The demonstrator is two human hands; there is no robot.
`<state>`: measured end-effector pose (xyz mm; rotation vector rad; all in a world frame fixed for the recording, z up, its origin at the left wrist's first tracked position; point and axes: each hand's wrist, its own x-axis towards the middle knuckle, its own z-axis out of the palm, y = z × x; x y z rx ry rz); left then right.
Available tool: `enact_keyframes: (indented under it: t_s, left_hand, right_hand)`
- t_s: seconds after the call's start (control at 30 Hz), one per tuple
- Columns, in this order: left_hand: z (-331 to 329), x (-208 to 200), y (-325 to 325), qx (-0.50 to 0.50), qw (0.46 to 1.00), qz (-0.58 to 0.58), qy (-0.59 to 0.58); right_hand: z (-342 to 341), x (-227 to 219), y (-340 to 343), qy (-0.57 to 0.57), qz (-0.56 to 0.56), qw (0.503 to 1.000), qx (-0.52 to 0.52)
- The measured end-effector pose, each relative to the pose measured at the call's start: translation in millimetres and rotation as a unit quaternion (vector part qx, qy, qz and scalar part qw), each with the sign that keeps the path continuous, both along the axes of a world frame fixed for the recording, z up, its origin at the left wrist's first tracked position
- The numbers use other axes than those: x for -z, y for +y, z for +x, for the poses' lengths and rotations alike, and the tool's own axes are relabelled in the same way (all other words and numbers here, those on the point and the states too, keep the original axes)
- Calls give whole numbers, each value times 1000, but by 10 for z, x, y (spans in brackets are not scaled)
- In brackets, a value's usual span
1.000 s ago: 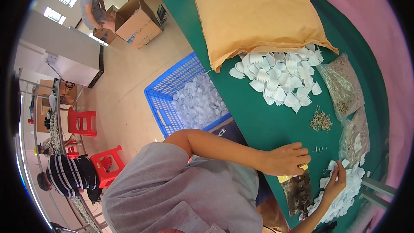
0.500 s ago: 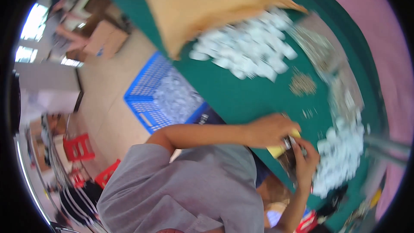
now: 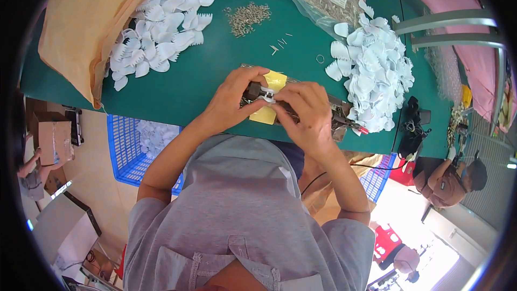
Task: The person assembles hair claw clips by positioning plastic clip halves and metal springs on a table fixture and securing them with metal pins using a mechanical assembly tool.
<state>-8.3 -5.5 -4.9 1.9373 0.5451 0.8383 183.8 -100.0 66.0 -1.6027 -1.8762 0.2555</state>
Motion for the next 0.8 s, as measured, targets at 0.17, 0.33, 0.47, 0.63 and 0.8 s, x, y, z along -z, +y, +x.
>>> enact_keyframes:
  t_s: [0.17, 0.33, 0.47, 0.63, 0.8]
  left_hand:
    - [-2, -59, 27, 17, 1000, -3, 3]
    - [7, -56, 33, 12, 1000, -5, 7]
    - [-8, -107, 95, 16, 999, 22, 28]
    - [-5, -169, 176, 35, 995, 73, 66]
    - [2, -134, 183, 63, 997, 11, 41]
  right_hand:
    - [-44, 135, -1, 8, 43, 999, 14]
    - [-37, 75, 14, 120, -15, 991, 51]
    - [3, 76, 107, 157, -62, 984, 54]
    - [26, 34, 147, 188, -124, 973, 41]
    - [112, 83, 173, 119, -102, 987, -25]
